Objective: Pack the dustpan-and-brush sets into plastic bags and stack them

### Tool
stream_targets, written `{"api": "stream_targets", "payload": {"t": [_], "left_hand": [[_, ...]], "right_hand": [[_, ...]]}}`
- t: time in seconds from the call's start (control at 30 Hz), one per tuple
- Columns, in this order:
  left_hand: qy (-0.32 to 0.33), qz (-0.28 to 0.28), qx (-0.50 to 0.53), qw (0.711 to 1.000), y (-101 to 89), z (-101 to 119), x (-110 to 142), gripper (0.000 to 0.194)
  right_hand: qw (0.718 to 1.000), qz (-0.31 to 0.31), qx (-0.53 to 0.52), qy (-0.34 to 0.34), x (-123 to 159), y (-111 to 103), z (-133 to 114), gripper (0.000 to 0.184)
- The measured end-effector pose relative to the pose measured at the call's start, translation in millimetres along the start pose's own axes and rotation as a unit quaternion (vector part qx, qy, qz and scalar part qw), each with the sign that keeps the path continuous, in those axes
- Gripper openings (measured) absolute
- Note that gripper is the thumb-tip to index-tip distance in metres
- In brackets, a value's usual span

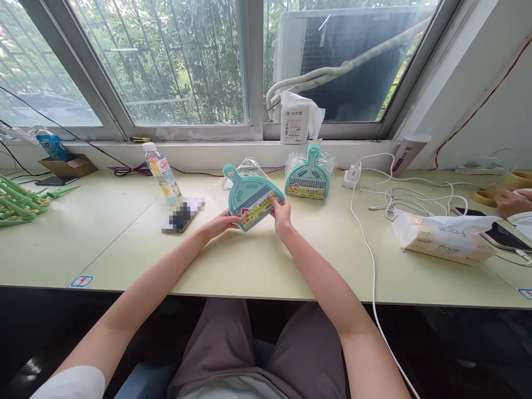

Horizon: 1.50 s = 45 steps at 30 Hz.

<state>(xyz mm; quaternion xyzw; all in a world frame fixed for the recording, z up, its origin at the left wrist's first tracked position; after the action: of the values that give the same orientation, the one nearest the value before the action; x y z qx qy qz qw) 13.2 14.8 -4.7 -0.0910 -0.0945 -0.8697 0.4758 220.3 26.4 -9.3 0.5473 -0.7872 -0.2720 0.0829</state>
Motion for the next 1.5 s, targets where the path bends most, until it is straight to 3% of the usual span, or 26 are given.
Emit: {"api": "stream_targets", "payload": {"t": [0.13, 0.27, 0.33, 0.43, 0.57, 0.63, 0.73, 0.87, 1.0, 1.13, 1.33, 1.5], "left_hand": [[0.005, 0.008, 0.010, 1.000, -5.2, -1.4, -3.5, 0.053], [0.024, 0.018, 0.024, 0.999, -16.8, -0.9, -7.4, 0.054], [0.022, 0.023, 0.019, 0.999, -20.4, 1.9, -6.0, 0.054], [0.009, 0.004, 0.000, 1.000, -15.8, 9.2, 2.0, 0.054], [-0.048, -0.105, -0.030, 0.993, 7.0, 13.9, 14.1, 0.056], [-0.060, -0.134, -0.026, 0.989, 16.0, 12.8, 14.8, 0.057], [-0.019, -0.103, 0.023, 0.994, 16.8, 11.0, 7.3, 0.056], [0.064, -0.024, 0.133, 0.989, -0.9, 11.5, -4.5, 0.057], [0.108, 0.009, 0.251, 0.962, -20.5, 15.7, -2.6, 0.080], [0.103, -0.017, 0.323, 0.941, -25.9, 24.4, 8.7, 0.098], [0.063, -0.092, 0.301, 0.947, -10.8, 31.1, 16.6, 0.093], [0.115, -0.051, 0.310, 0.942, -27.5, 33.3, 16.5, 0.098]], "right_hand": [[0.998, -0.056, 0.013, 0.018, -2.8, -0.7, 0.3, 0.029], [0.980, -0.198, 0.013, 0.024, -1.3, 2.4, 4.7, 0.045], [0.972, -0.234, 0.008, 0.006, 2.6, 4.8, 6.8, 0.052], [0.978, -0.209, 0.005, -0.016, 9.1, 8.8, 6.7, 0.052], [0.982, -0.186, -0.017, -0.035, 15.9, 15.7, -0.4, 0.052], [0.984, -0.171, -0.026, -0.042, 18.1, 17.7, -4.4, 0.051], [0.988, -0.146, -0.028, -0.046, 19.3, 18.2, -7.7, 0.051], [0.987, -0.155, -0.033, -0.033, 17.4, 16.8, -4.6, 0.054], [0.981, -0.191, -0.020, -0.007, 17.8, 17.1, 2.6, 0.057], [0.975, -0.223, -0.020, 0.001, 22.0, 19.8, 3.9, 0.057], [0.976, -0.217, -0.028, 0.005, 21.1, 18.4, 3.9, 0.056], [0.979, -0.197, -0.061, -0.002, 22.5, 20.7, 0.0, 0.051]]}}
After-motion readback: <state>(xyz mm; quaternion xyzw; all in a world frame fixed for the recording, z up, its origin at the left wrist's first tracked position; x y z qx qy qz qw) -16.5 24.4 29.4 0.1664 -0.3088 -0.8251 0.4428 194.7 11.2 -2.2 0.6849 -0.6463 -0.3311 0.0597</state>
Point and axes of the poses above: each hand's wrist, its own x-axis away from the middle knuckle, its own y-axis out of the palm, z = x × y, the point moved 2 cm from there along -x, towards the middle knuckle, and after that the axes turned 13 degrees about -y, right-handed, at the moved point
